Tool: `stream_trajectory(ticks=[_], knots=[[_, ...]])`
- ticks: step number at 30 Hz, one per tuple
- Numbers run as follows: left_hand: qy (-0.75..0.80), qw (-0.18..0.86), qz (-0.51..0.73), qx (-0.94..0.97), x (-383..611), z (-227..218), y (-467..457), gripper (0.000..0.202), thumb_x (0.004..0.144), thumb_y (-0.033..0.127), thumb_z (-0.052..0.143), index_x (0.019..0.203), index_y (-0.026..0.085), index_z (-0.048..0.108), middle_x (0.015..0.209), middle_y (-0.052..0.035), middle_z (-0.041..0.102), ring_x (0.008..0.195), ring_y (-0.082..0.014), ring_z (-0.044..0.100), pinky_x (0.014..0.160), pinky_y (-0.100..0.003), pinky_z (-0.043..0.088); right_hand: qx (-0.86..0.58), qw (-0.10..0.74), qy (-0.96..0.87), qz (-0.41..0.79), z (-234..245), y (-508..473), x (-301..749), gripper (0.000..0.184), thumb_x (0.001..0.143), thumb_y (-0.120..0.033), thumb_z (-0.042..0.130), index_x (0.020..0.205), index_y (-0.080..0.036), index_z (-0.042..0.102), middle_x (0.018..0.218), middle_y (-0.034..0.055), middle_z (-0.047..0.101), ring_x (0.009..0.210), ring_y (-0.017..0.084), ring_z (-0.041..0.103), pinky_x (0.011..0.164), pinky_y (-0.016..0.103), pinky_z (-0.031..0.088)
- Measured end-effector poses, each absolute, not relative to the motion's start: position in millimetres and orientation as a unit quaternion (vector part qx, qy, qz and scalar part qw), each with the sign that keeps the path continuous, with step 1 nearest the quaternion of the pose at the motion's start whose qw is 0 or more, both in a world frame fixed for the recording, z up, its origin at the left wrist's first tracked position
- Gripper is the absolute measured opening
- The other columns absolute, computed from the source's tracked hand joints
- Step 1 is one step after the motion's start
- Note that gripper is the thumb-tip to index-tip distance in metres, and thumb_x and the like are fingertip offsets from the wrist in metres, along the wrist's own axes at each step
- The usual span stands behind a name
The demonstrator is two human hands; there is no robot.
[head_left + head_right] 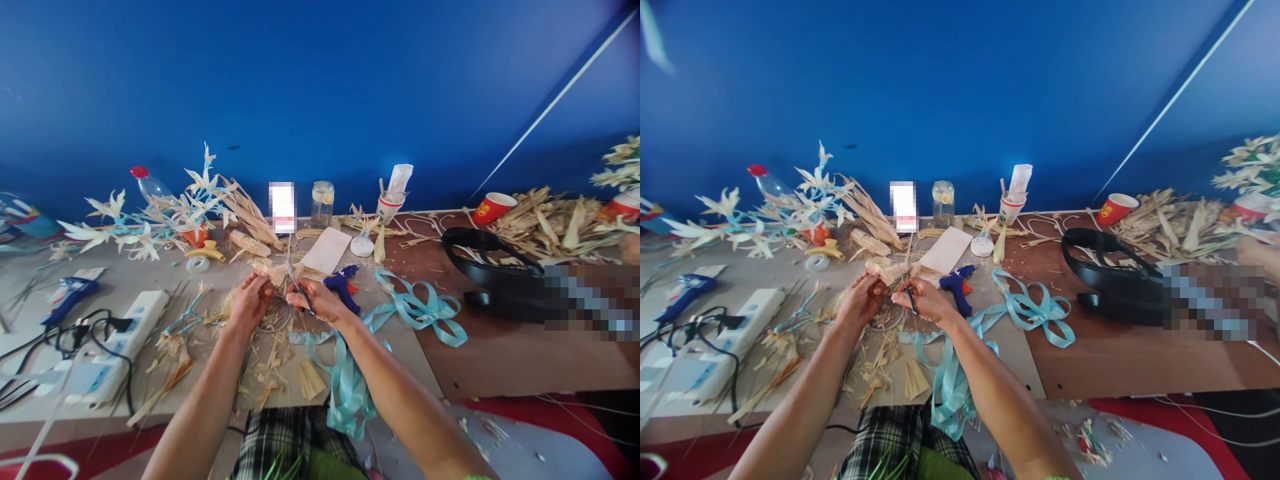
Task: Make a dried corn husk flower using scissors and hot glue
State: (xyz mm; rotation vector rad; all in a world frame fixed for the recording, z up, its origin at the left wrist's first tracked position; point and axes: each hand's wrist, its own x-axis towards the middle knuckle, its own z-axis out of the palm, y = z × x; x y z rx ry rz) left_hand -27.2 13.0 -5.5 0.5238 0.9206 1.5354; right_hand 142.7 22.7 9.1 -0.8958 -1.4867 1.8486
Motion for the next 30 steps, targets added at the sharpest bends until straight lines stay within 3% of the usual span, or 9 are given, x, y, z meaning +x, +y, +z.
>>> stream_trajectory(ticks=[16,30], knots=[[0.395,0.574,0.686,0.209,-31.9,-4.0,14.4,0.026,0.06,0.018,0.077,0.063,0.015,0.051,0.047,0.0085,0.046,0.041,-0.0032,0.04,0.05,-0.021,0.041,-0.318,0.163,-0.647,0.673,19.3,23.5,153.6,0.046,0.064,-0.053,0.073,0.082,-0.015,0.055,0.059,-0.0046,0.049,0.057,0.009,0.044,0.053,0.022,0.032],[0.444,0.532,0.673,0.259,-28.8,-4.5,14.4,0.027,0.056,0.026,0.078,0.065,0.016,0.054,0.043,0.0078,0.048,0.039,-0.0049,0.042,0.049,-0.021,0.04,-0.329,0.145,-0.678,0.641,6.4,25.4,152.6,0.047,0.066,-0.054,0.071,0.088,-0.015,0.056,0.064,-0.0029,0.052,0.059,0.01,0.046,0.054,0.022,0.035]])
